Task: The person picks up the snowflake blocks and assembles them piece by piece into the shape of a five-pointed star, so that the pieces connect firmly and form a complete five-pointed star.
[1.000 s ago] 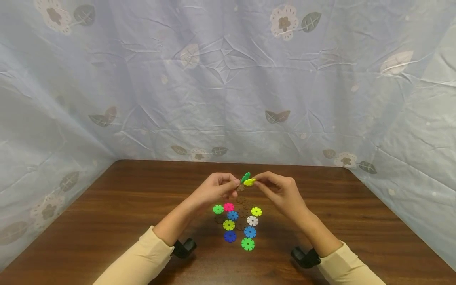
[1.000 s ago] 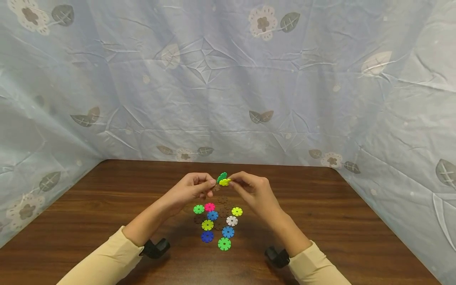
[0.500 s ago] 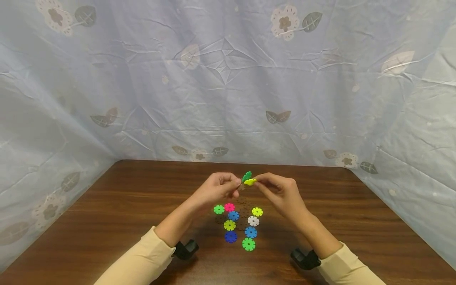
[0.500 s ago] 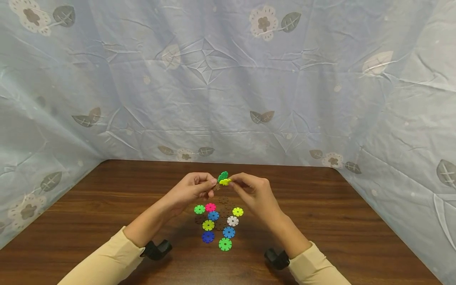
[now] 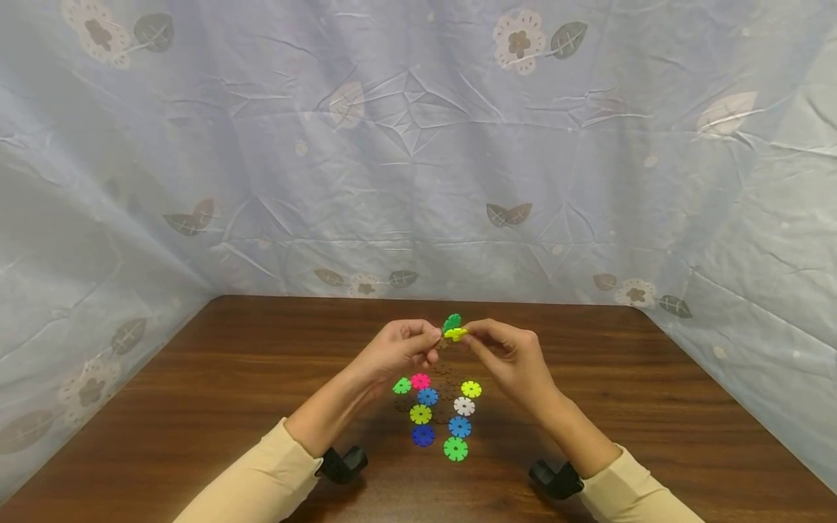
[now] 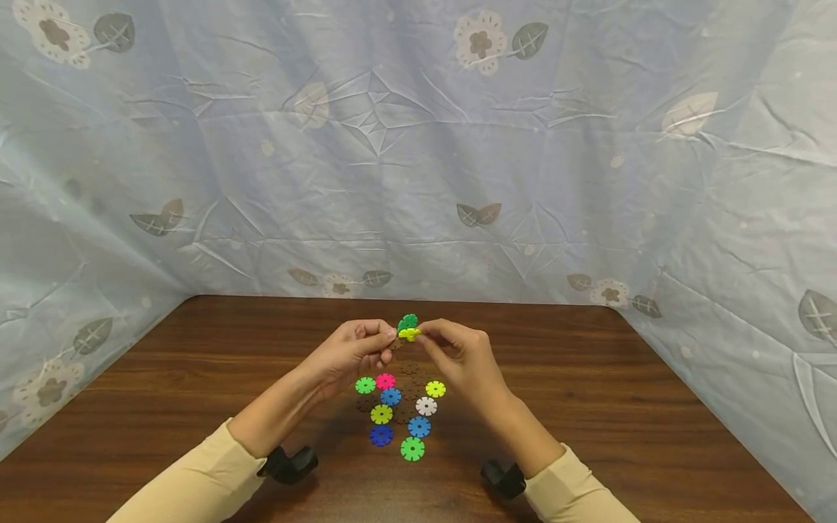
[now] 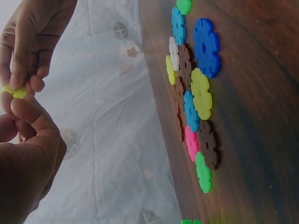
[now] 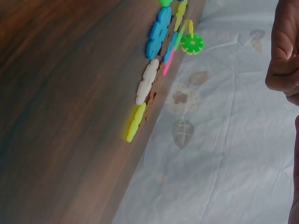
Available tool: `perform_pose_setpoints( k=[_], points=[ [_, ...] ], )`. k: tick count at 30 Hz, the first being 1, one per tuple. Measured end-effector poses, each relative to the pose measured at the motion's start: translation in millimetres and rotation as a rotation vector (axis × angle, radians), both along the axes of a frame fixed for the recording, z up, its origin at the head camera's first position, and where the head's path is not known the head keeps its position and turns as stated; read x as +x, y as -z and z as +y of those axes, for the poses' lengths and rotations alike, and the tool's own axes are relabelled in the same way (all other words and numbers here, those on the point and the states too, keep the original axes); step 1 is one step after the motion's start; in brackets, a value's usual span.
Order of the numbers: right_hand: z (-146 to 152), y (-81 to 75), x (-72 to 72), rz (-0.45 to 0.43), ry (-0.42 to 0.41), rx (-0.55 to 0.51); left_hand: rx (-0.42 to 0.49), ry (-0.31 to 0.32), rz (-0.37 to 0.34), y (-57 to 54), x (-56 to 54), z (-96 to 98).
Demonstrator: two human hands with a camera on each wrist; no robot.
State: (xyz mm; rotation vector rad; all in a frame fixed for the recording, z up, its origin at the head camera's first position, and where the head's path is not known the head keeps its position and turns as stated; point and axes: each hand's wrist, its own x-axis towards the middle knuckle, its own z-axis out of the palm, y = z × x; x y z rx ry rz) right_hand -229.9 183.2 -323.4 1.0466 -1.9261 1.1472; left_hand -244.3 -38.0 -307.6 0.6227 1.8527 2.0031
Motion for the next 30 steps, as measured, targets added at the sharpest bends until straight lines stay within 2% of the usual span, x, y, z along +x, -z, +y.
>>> perform_pose_setpoints(
  k=[5,8,11,13,16,19,21,26,30],
  points=[
    [1,0.1,-0.3,-0.007,0.013,0.001,-0.022,-0.003,0.009,-0.4,0.0,-0.3],
    [2,-0.1,-1.2,-0.007,0.020,0.009,-0.082,-0.019,0.058,0.0,-1.1,-1.3],
    [3,-0.6,-1.8,-0.007,0.026,0.017,-0.173,-0.046,0.178,-0.9,-2.4,-3.1],
    [4,-0.6,-2.0,-0.010,0.035,0.023,-0.247,-0.073,0.288,-2.8,-2.5,-4.9],
    [4,-0.3,-2.2,-0.024,0.050,0.026,-0.370,-0.144,0.455,-8.2,-0.2,-8.9],
    [5,0.6,-2.7,-0.040,0.063,0.025,-0.481,-0.212,0.589,-14.4,2.8,-13.0],
    [5,1.3,-2.7,-0.049,0.065,0.024,-0.542,-0.219,0.667,-17.9,4.4,-14.7],
    [1,1.9,-1.3,-0.073,0.027,0.022,-0.693,-0.191,0.817,-22.0,9.1,-15.1],
    [-2,1.4,-0.4,-0.078,-0.003,0.023,-0.740,-0.206,0.867,-22.9,13.4,-14.4]
  ],
)
